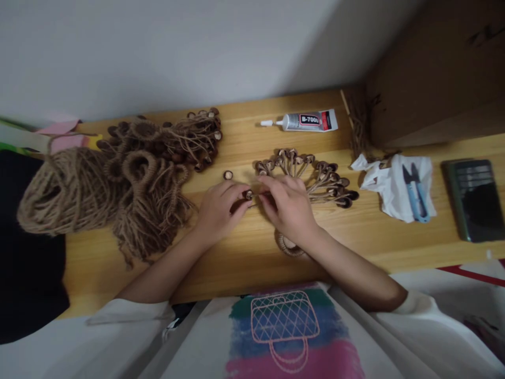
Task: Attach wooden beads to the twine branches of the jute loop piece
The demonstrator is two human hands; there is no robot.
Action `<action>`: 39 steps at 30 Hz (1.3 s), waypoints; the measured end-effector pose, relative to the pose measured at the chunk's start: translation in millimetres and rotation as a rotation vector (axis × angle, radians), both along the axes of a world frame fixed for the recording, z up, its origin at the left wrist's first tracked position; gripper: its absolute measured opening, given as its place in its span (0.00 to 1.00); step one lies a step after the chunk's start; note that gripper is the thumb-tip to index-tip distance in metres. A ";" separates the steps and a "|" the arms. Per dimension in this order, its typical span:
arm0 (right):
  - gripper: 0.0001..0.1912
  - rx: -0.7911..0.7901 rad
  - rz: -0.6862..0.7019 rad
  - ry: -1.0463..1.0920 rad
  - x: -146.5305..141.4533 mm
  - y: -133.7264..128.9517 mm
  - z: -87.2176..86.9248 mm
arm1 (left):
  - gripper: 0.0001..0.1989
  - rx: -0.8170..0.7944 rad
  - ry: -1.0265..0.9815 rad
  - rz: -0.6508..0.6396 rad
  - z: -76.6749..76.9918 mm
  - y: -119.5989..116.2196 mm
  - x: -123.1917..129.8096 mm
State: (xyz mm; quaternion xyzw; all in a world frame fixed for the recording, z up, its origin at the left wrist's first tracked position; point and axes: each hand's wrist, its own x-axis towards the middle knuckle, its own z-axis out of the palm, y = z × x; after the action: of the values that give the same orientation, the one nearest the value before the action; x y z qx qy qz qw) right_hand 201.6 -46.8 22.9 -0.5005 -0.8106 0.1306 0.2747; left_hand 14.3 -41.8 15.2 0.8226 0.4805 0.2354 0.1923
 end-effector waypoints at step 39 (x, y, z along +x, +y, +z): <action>0.15 -0.033 0.210 -0.079 9.2 9.0 2.2 | 0.11 -0.090 -0.119 -0.006 -3.4 1.4 -1.6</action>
State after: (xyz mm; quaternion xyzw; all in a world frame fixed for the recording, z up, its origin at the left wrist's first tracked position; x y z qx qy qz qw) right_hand 210.8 -37.8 25.2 -0.4221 -0.8664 0.1522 0.2191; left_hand 12.7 -40.4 11.8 0.7990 0.4760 0.2616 0.2581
